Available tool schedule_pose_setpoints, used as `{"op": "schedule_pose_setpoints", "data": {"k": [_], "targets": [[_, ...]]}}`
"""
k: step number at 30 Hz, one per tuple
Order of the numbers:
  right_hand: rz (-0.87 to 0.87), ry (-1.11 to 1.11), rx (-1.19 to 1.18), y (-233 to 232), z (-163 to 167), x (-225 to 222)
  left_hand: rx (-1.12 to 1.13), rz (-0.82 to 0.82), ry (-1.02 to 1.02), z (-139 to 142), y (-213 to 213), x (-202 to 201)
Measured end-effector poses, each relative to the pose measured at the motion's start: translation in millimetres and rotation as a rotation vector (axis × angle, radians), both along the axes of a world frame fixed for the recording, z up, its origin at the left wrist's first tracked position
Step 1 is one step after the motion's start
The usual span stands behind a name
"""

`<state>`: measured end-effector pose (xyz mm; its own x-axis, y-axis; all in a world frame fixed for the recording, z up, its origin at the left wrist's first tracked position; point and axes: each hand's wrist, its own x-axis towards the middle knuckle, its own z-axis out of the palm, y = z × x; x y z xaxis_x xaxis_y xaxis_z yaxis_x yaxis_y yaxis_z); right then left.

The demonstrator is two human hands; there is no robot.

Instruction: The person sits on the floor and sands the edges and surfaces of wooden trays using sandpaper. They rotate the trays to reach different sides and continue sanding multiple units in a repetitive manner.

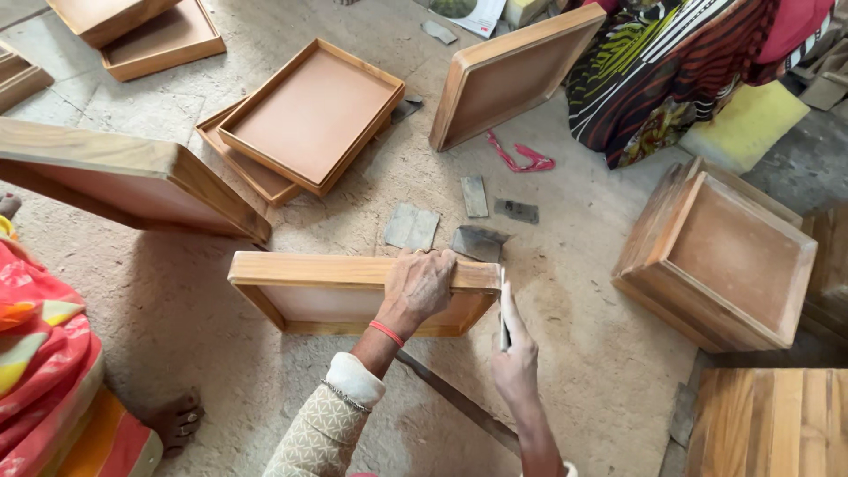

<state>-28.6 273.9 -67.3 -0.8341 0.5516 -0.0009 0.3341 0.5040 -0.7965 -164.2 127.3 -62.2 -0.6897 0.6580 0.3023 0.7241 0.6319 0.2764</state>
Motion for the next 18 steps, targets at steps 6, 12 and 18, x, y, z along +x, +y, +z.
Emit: {"op": "schedule_pose_setpoints", "data": {"k": [6,12,18], "targets": [[0.121,0.001,0.017,1,-4,-5,0.017,0.021,-0.021,2,0,-1],[0.178,0.29,0.339,-13,5,2,-0.027,0.026,-0.034,0,2,-2],[0.326,0.112,0.578,-7,14,-20,0.001,0.023,-0.013,-4,1,-2]]}}
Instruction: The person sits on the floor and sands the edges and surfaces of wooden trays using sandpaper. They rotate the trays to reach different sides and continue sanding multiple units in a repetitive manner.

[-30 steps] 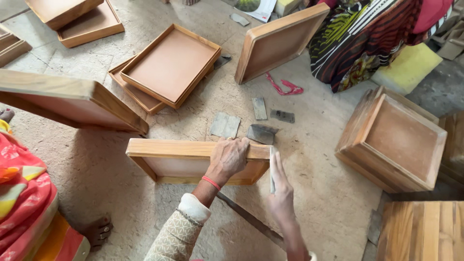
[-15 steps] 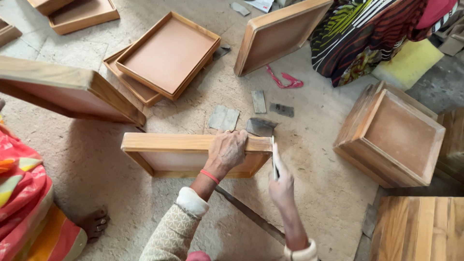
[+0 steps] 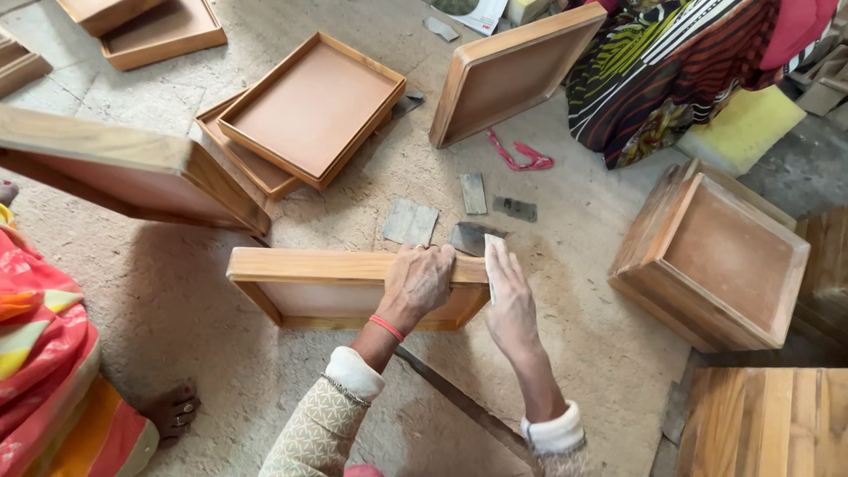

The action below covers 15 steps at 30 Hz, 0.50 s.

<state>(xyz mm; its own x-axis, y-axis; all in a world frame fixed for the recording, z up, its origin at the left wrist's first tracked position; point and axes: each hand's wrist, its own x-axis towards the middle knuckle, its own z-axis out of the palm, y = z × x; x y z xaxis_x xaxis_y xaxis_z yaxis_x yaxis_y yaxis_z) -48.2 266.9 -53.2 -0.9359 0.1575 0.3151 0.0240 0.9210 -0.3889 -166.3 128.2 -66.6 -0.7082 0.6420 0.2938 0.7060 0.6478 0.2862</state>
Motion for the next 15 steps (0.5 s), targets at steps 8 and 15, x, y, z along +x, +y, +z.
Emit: {"op": "schedule_pose_setpoints", "data": {"k": [8,15], "targets": [[-0.052,0.035,0.212,-18,7,13,0.104,-0.027,0.0,-2,1,0],[-0.04,0.015,0.25,-8,4,-3,-0.012,-0.004,-0.084,2,1,-3]]}}
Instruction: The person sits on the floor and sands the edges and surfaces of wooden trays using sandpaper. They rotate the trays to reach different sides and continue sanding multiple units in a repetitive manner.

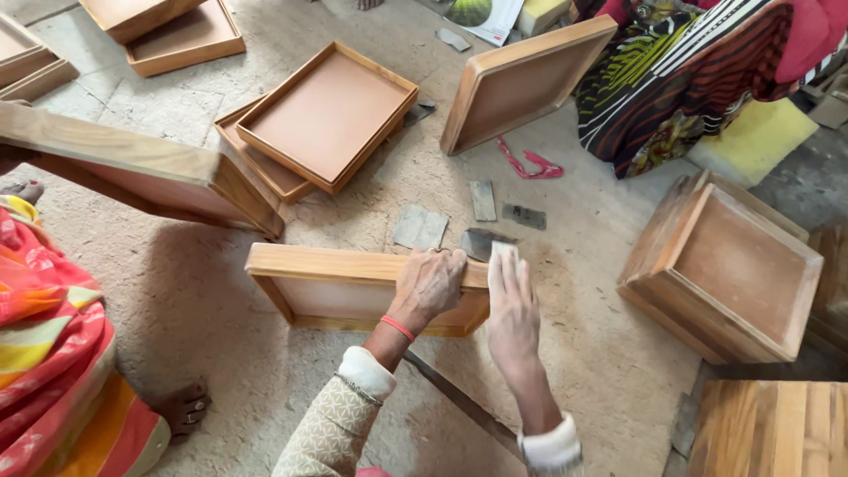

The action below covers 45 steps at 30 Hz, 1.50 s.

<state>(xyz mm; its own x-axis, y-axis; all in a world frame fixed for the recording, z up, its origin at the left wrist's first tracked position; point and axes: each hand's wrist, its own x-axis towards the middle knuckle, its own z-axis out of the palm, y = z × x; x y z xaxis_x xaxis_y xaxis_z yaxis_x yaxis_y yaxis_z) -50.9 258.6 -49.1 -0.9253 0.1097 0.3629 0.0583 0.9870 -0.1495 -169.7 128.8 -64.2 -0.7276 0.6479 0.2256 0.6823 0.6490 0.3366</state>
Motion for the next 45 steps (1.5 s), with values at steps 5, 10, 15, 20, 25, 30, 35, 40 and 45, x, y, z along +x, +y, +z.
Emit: {"op": "schedule_pose_setpoints", "data": {"k": [5,10,15,20,25,30,35,40,45], "targets": [[-0.069,0.018,0.057,-8,-13,19,0.081,-0.025,0.107,-2,-1,2],[-0.045,-0.143,-0.034,6,3,-9,0.008,-0.012,0.043,-2,-2,4],[-0.076,0.018,-0.054,-20,3,25,0.0,-0.023,0.088,-3,-2,1],[-0.018,0.023,-0.208,-9,3,17,0.077,0.0,0.113,-2,-2,3],[0.011,0.007,-0.227,8,1,-1,0.02,-0.025,0.077,0,-1,2],[-0.058,0.025,-0.144,-15,-15,29,0.051,0.01,0.044,-1,-1,0],[-0.032,-0.103,-0.09,1,-4,-15,0.037,-0.01,0.088,-1,0,-1],[-0.115,-0.09,0.058,-20,-2,-6,-0.036,-0.004,0.045,-1,0,-2],[-0.073,-0.078,0.148,-28,-1,-9,0.029,0.0,0.093,0,-2,4]]}}
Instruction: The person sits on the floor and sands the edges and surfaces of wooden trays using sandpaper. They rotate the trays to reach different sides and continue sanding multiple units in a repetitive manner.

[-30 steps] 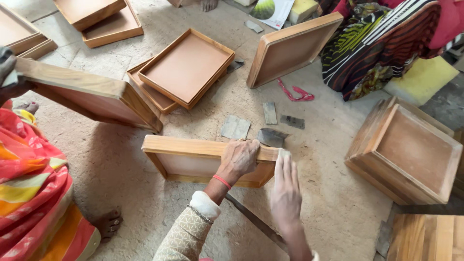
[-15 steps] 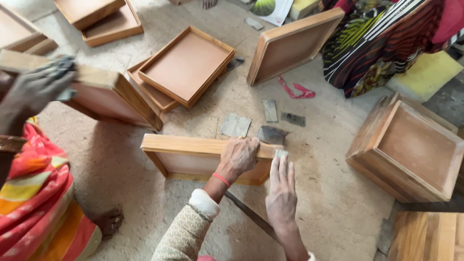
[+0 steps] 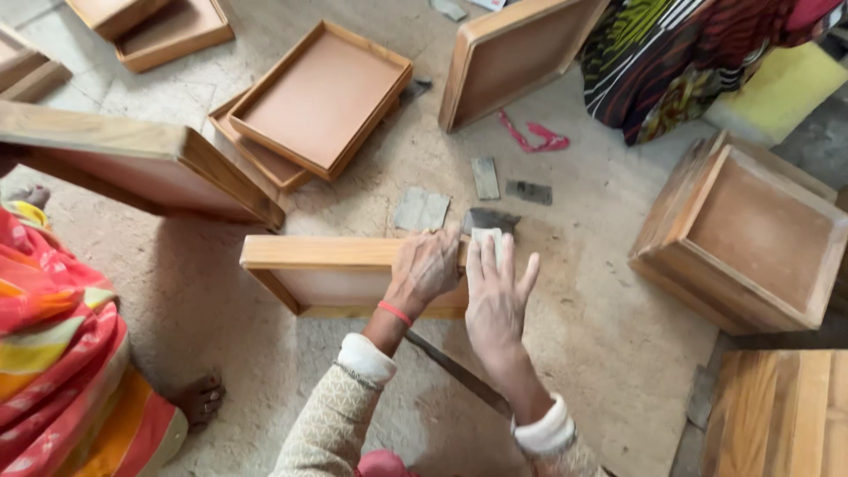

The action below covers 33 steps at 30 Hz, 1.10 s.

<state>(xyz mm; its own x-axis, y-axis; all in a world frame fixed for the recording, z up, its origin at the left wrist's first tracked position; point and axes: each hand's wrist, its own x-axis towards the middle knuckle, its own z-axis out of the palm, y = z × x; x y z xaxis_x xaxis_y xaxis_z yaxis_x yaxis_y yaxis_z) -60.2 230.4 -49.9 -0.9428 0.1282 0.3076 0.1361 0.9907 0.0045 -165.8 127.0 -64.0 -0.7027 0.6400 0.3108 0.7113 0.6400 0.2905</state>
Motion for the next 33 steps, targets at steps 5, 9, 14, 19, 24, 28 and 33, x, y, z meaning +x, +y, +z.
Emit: {"op": "schedule_pose_setpoints", "data": {"k": [5,9,14,19,24,28,33], "targets": [[0.031,-0.002,0.079,5,8,-7,-0.052,-0.002,0.024,8,1,-6],[0.104,0.099,-0.016,-1,6,15,-0.06,0.002,-0.026,9,1,-4],[0.03,-0.089,-0.016,15,3,-5,-0.108,0.019,-0.021,10,3,-3],[0.0,0.057,0.009,17,-8,9,-0.058,-0.005,-0.057,9,2,-2],[0.031,0.084,-0.256,29,-15,20,0.033,-0.006,-0.041,4,0,1],[0.105,0.08,-0.538,43,-9,3,-0.034,-0.006,-0.098,6,3,-2],[0.043,0.27,-0.663,21,5,30,-0.035,0.012,-0.067,6,3,-2]]}}
